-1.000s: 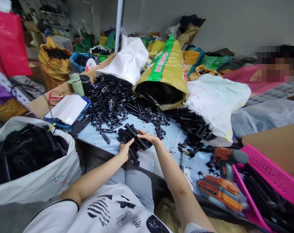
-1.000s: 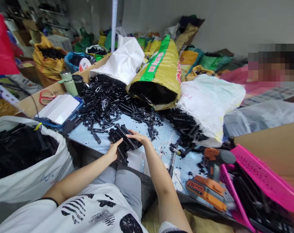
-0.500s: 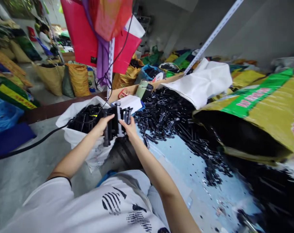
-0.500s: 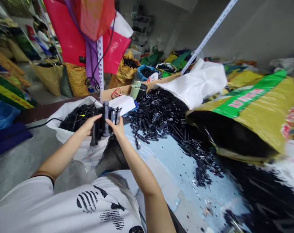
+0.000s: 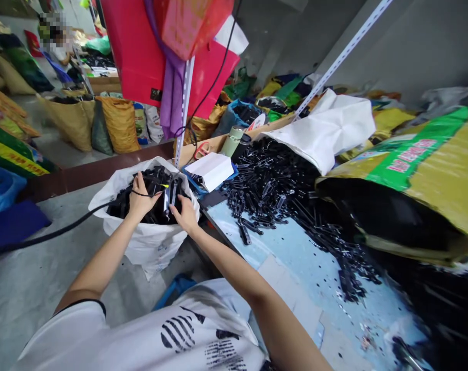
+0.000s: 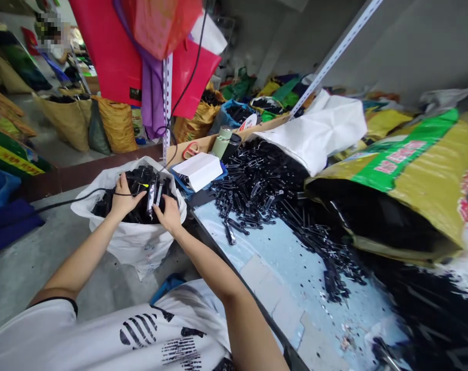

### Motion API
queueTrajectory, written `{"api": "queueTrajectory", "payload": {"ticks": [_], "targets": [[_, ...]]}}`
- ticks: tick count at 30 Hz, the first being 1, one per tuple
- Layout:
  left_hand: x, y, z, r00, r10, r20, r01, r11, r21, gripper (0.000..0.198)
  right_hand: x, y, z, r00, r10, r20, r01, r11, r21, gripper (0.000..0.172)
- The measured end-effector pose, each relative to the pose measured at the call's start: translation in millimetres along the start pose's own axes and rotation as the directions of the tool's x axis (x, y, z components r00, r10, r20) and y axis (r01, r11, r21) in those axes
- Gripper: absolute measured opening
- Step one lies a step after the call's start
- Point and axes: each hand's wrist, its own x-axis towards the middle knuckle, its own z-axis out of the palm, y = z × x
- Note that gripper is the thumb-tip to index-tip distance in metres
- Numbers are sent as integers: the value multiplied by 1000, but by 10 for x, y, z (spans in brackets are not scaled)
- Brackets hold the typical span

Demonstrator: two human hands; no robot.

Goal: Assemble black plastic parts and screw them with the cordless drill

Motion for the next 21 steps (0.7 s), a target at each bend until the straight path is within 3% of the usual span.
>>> {"api": "queueTrajectory", "payload": {"ticks": [2, 5, 10, 14, 18, 21], "targets": [[-44, 22, -24, 999, 30, -20, -30, 999, 19, 103, -239, 135, -35, 983, -119, 141, 143, 974, -175, 47], [-81, 67, -74, 994, 90, -57, -88, 995, 43, 93, -486, 261, -67, 893, -236, 384, 371, 868, -330, 42], [-197, 107, -110, 973, 224, -49, -223, 974, 24, 72, -489, 271, -244, 791, -322, 521, 553, 740, -383, 28], [-403, 33, -61, 915, 399, 60, -390, 913, -120, 44, -427, 165, -389, 745, -303, 595, 588, 720, -369, 32], [-536, -41, -28, 809, 556, 190, -504, 823, -262, 29, -405, 41, -444, 732, -169, 660, 511, 777, -368, 30], [-592, 15, -42, 720, 642, 261, -577, 764, -287, 27, -369, -38, -490, 755, -97, 648, 415, 836, -358, 38]]}}
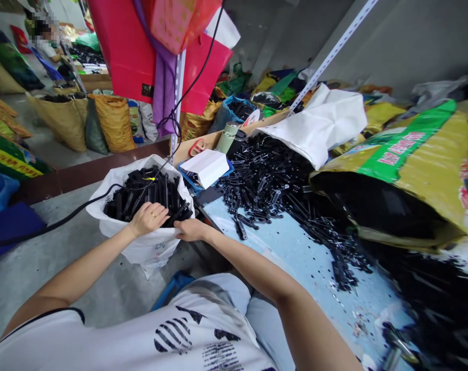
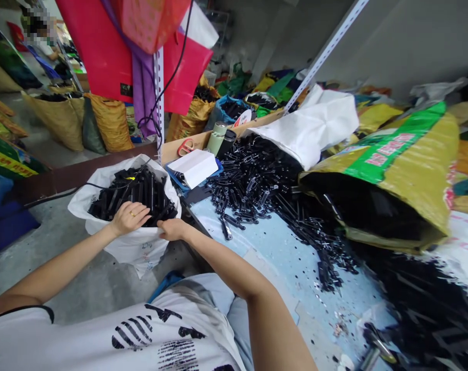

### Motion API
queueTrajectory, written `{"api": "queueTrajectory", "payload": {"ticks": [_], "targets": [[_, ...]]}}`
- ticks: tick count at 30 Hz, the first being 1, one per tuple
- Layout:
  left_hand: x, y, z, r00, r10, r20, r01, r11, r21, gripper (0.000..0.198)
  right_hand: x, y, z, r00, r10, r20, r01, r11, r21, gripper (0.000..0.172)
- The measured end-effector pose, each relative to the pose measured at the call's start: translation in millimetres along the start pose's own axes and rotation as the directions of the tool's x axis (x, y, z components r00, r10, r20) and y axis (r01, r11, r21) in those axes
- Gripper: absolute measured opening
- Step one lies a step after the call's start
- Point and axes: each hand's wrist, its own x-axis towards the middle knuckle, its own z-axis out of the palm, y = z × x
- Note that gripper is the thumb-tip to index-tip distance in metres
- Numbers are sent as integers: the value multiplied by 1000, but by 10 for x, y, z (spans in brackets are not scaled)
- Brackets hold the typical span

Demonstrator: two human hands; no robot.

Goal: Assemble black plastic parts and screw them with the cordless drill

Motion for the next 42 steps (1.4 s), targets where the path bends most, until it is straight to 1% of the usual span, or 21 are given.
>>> {"api": "queueTrajectory", "payload": {"ticks": [2, 4, 7, 8, 10, 13, 15, 17, 20, 23, 25, 27, 29, 31, 32, 33, 34, 36, 38, 40, 42], "targets": [[9, 115, 30, 984, 94, 148, -101, 994, 36, 28, 7, -28, -61, 1000, 25, -8, -25, 1000, 15, 44], [4, 259, 87, 941, 132, 310, -174, 979, 110, 29, 14, -79, -113, 997, 60, 50, -59, 998, -21, 43], [-38, 448, 170, 877, 39, 478, -176, 953, 245, 28, -7, -186, -176, 985, 114, 126, -102, 990, -98, 37], [-56, 493, 177, 856, 2, 517, -163, 950, 267, 27, -32, -219, -195, 987, 115, 109, -102, 988, -117, 35], [-90, 557, 141, 814, -53, 579, -125, 956, 264, 27, -115, -255, -233, 998, 68, 3, -67, 984, -164, 30], [-131, 643, -44, 777, -126, 616, -26, 973, 231, 33, -297, -222, -295, 984, -80, -159, 39, 968, -247, 26], [-156, 724, -229, 791, -160, 591, 17, 971, 240, 39, -414, -159, -346, 974, -133, -183, 84, 964, -254, 24], [-181, 820, -436, 832, -173, 528, 24, 961, 276, 40, -492, -101, -410, 970, -128, -206, 81, 972, -222, 22], [-215, 923, -723, 885, -191, 424, 28, 932, 362, 34, -518, -83, -520, 932, -117, -342, 52, 980, -194, 14], [-254, 903, -903, 905, -208, 372, 33, 904, 426, 25, -518, -146, -589, 871, -107, -479, 29, 986, -167, 9], [-279, 832, -954, 923, -226, 311, 69, 893, 445, 26, -571, -181, -564, 808, -52, -587, -1, 996, -90, 11], [-285, 768, -963, 947, -263, 182, 153, 872, 465, 33, -688, -162, -451, 725, 54, -687, -44, 999, 33, 16], [-248, 775, -939, 963, -269, -10, 242, 846, 475, 42, -855, -55, -249, 669, 206, -714, -134, 979, 157, 20], [-153, 897, -871, 964, -183, -194, 252, 864, 437, 46, -1043, 138, 16, 633, 392, -668, -301, 919, 254, 21], [-82, 1002, -812, 959, -114, -260, 214, 892, 398, 45, -1136, 254, 160, 597, 493, -632, -402, 866, 296, 21], [2, 1130, -730, 953, -41, -300, 148, 927, 345, 42, -1226, 371, 305, 543, 591, -597, -498, 799, 338, 21], [98, 1274, -623, 952, 30, -304, 60, 958, 282, 38, -1314, 478, 445, 478, 673, -564, -572, 726, 380, 23], [312, 1575, -331, 966, 147, -214, -118, 983, 144, 33, -1481, 625, 706, 358, 774, -523, -642, 611, 464, 28], [538, 1843, 41, 974, 223, -23, -222, 974, 53, 33, -1649, 656, 938, 278, 807, -521, -629, 563, 536, 33], [760, 2045, 436, 949, 262, 178, -275, 960, 55, 37, -1831, 591, 1155, 234, 806, -544, -581, 564, 586, 34], [969, 2177, 795, 902, 280, 329, -326, 940, 95, 43, -2049, 485, 1373, 217, 798, -563, -530, 580, 619, 31]]}}
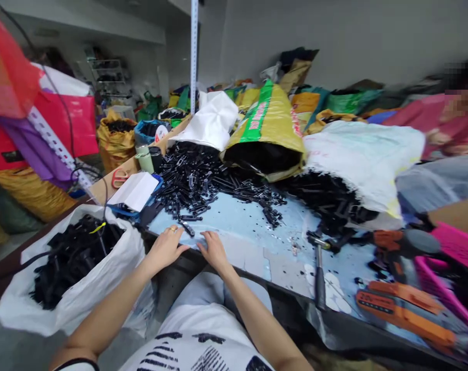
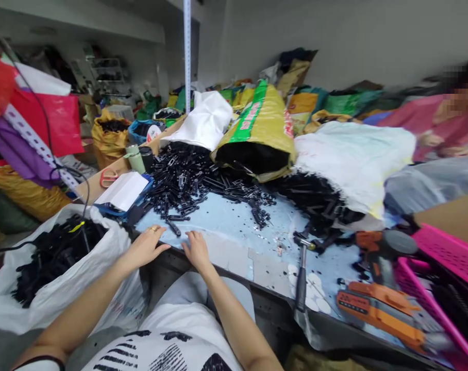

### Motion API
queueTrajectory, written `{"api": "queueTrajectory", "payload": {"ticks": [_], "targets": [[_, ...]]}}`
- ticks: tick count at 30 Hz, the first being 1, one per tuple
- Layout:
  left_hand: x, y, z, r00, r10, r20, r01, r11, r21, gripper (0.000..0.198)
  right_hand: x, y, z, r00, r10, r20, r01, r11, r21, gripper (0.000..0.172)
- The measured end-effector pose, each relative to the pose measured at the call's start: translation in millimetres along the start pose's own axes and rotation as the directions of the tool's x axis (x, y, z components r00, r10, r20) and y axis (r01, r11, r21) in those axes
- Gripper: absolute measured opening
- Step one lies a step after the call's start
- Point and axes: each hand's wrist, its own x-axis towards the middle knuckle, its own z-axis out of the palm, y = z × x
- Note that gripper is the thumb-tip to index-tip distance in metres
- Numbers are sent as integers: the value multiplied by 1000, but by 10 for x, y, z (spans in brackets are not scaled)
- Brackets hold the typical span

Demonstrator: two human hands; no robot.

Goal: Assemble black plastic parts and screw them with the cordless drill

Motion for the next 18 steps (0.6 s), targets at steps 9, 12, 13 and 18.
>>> {"api": "queueTrajectory", "payload": {"ticks": [9, 12, 13, 18], "targets": [[1047, -37, 354, 983, 7, 186, -29, 992, 119, 52, -1012, 1199, -611, 942, 160, -295, -144, 987, 75, 19], [1374, -165, 404, 987, -46, 152, 21, 986, 168, 51, -1122, 1334, -692, 875, 220, -432, -189, 975, 115, 15], [1495, -216, 435, 988, -61, 139, 35, 982, 186, 52, -1129, 1329, -696, 863, 233, -448, -195, 972, 129, 15], [2183, -440, 657, 995, -94, 37, 82, 965, 248, 59, -1102, 1213, -675, 859, 297, -417, -267, 955, 128, 14]]}}
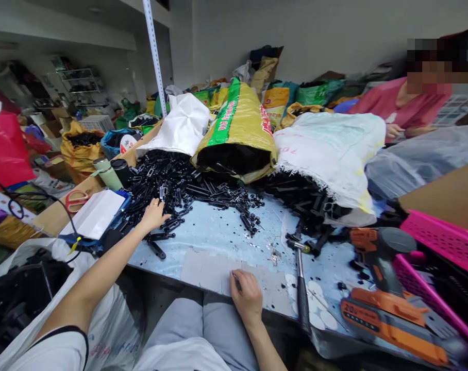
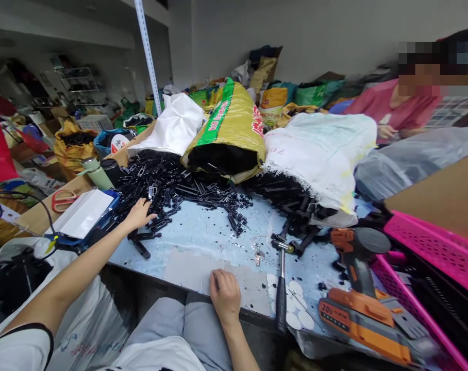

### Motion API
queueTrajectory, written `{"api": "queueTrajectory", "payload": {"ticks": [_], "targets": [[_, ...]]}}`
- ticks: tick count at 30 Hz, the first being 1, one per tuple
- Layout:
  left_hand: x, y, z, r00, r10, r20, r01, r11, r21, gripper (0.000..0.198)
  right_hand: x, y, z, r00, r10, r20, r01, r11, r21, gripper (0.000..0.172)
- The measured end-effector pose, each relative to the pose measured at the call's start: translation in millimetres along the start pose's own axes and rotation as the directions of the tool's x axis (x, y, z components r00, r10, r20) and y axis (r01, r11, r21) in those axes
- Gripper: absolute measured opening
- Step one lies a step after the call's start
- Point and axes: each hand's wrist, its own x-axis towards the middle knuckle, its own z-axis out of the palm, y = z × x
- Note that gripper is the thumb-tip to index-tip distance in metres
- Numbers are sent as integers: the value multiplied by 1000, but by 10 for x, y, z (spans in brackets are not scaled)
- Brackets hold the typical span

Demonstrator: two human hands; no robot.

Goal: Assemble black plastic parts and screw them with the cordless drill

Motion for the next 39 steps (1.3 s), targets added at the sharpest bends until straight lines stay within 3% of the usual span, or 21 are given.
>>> {"api": "queueTrajectory", "payload": {"ticks": [4, 7, 11, 15, 16, 19, 22, 26, 29, 33, 39], "targets": [[480, 32, 245, 993, -86, -77, 84, 996, -26, 61, 75, -52, -33, 998, 69, 12, -69, 995, 70, 15], [666, 39, 470, 972, -197, -129, 194, 980, -40, 65, 380, -87, -12, 997, 55, 56, -62, 988, 143, 16], [735, -29, 693, 963, -205, -177, 204, 979, -26, 68, 1271, -81, 244, 984, -73, 164, 54, 992, 118, 20], [744, -78, 749, 960, -190, -204, 190, 982, -20, 70, 2473, -62, 780, 927, -200, 318, 233, 970, -69, 23], [747, -80, 747, 961, -188, -205, 188, 982, -19, 70, 2759, -71, 935, 927, -169, 334, 233, 959, -159, 26], [761, -71, 742, 960, -189, -205, 189, 982, -19, 71, 3452, -126, 1368, 937, 88, 338, 84, 883, -462, 36], [783, -64, 752, 959, -196, -203, 199, 980, -7, 71, 3837, -172, 1707, 913, 269, 308, -50, 821, -569, 47], [805, -70, 767, 964, -182, -195, 189, 982, 17, 73, 3992, -131, 1960, 880, 383, 283, -144, 780, -609, 63], [807, -73, 760, 962, -181, -203, 188, 982, 17, 73, 3968, -8, 1925, 880, 334, 339, -68, 793, -606, 66], [792, -68, 744, 961, -177, -212, 181, 983, -1, 72, 3759, 190, 1601, 872, 229, 433, 84, 801, -593, 67], [756, -57, 731, 960, -187, -210, 188, 982, -17, 71, 3233, 484, 958, 831, 112, 545, 259, 789, -557, 50]]}}
